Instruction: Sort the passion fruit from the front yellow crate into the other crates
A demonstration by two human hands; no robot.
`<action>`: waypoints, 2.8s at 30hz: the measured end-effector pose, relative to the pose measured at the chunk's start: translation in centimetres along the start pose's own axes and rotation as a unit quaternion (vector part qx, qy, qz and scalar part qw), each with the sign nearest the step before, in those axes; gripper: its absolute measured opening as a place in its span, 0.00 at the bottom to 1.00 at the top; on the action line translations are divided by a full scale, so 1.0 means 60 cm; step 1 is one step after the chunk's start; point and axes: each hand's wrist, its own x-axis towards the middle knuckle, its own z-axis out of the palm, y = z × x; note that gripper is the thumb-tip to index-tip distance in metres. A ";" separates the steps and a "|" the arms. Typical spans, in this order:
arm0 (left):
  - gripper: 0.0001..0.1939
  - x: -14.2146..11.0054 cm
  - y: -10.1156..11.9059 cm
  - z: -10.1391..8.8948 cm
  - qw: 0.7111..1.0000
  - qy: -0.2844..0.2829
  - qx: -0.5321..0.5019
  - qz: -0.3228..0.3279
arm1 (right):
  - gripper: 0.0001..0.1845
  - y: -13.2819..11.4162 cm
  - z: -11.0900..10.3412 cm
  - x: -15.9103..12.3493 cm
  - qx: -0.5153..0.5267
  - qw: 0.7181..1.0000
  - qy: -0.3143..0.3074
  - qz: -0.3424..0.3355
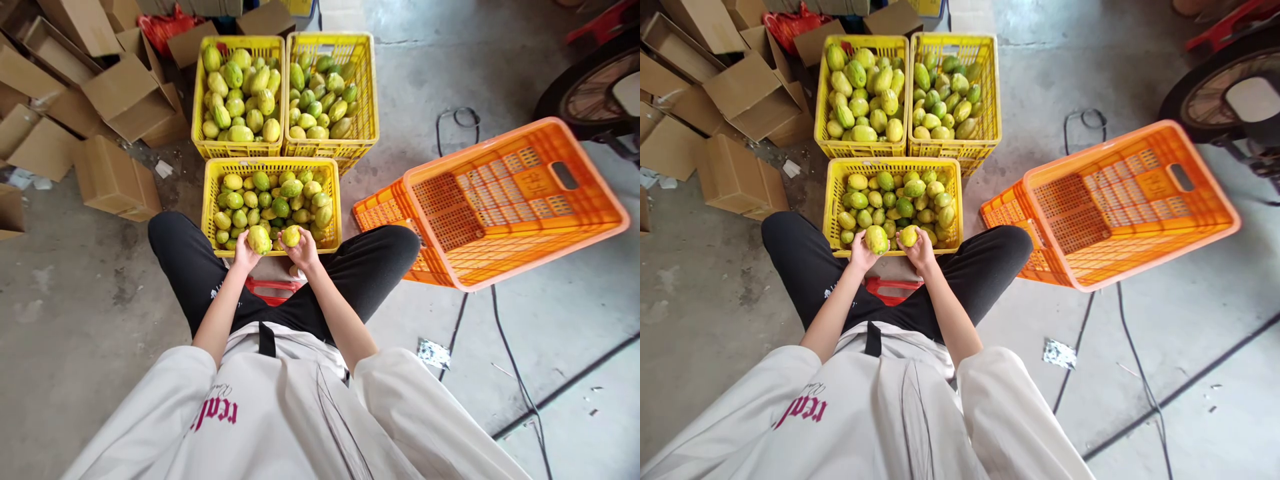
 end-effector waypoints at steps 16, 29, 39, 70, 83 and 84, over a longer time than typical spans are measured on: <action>0.21 -0.006 0.002 -0.003 0.999 -0.043 -0.001 -0.019 | 0.11 0.001 0.002 -0.001 -0.001 1.000 -0.001 0.019; 0.13 -0.008 0.009 0.000 0.999 -0.018 -0.017 0.029 | 0.07 -0.004 0.004 -0.007 -0.006 1.000 -0.012 0.008; 0.12 -0.008 0.005 0.005 0.999 -0.014 0.043 -0.006 | 0.02 0.006 -0.005 0.002 -0.051 0.998 0.000 0.029; 0.14 -0.004 -0.002 0.005 0.999 0.009 0.044 -0.015 | 0.06 0.009 -0.002 0.004 -0.103 0.984 0.137 0.044; 0.15 0.012 -0.003 -0.018 0.997 0.045 0.049 -0.035 | 0.07 -0.096 0.075 0.044 -0.064 0.987 0.141 0.034; 0.14 0.013 -0.004 -0.019 0.997 0.045 0.048 -0.035 | 0.08 -0.131 0.103 0.054 -0.055 0.990 0.128 0.000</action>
